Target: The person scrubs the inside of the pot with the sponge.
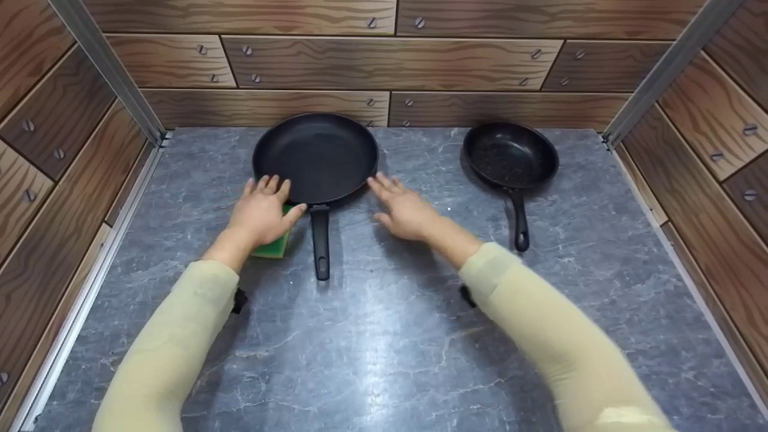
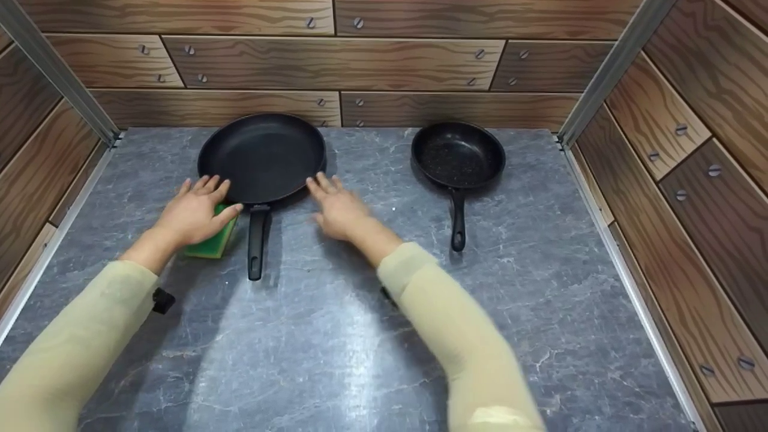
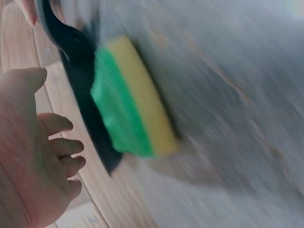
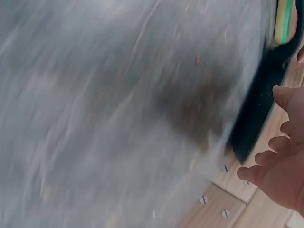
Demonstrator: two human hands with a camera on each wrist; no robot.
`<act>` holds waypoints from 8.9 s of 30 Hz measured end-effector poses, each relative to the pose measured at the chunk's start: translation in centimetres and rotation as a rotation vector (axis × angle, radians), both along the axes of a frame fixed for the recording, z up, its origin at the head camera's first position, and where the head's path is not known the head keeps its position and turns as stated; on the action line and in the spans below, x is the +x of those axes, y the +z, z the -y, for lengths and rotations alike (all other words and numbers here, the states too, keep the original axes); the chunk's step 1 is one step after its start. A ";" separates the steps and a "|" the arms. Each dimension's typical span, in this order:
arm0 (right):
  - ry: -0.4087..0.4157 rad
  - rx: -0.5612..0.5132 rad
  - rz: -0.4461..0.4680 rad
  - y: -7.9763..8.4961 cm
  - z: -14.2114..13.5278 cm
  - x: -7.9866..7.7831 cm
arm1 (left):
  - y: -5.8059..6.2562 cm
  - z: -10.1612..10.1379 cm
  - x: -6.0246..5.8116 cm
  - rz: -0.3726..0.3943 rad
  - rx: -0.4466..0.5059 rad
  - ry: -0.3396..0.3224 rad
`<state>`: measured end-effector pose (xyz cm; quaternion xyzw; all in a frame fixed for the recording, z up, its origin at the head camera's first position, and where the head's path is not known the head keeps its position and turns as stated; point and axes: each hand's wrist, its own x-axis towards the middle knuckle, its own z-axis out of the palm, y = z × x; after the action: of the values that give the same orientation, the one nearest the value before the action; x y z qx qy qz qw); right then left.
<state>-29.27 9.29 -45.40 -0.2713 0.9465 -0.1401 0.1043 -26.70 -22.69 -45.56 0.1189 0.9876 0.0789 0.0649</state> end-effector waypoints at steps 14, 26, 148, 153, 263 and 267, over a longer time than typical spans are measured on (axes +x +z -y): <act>-0.168 0.048 -0.111 4.0 -15.9 -0.5 | 4.4 -13.4 -2.4 -0.114 -0.018 -0.131; -0.286 0.096 -0.127 3.2 -25.4 0.2 | 2.5 -25.0 -5.0 -0.084 -0.055 -0.232; 0.049 0.014 -0.179 -2.3 -15.9 11.7 | -1.0 -19.4 10.7 -0.065 -0.129 -0.257; 0.056 0.008 -0.179 -2.3 -15.5 12.2 | -1.0 -18.7 11.5 -0.060 -0.099 -0.258; -0.559 -1.217 0.793 -3.7 -8.0 16.7 | -3.0 2.4 6.1 -0.235 0.464 0.258; -0.570 -1.220 0.790 -3.8 -8.0 16.7 | -1.6 1.5 6.3 -0.330 0.495 0.227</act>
<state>-12.55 17.29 -49.18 0.0430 0.6281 -0.7434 0.2258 -20.39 -24.17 -47.19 0.0314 0.9426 0.3033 -0.1362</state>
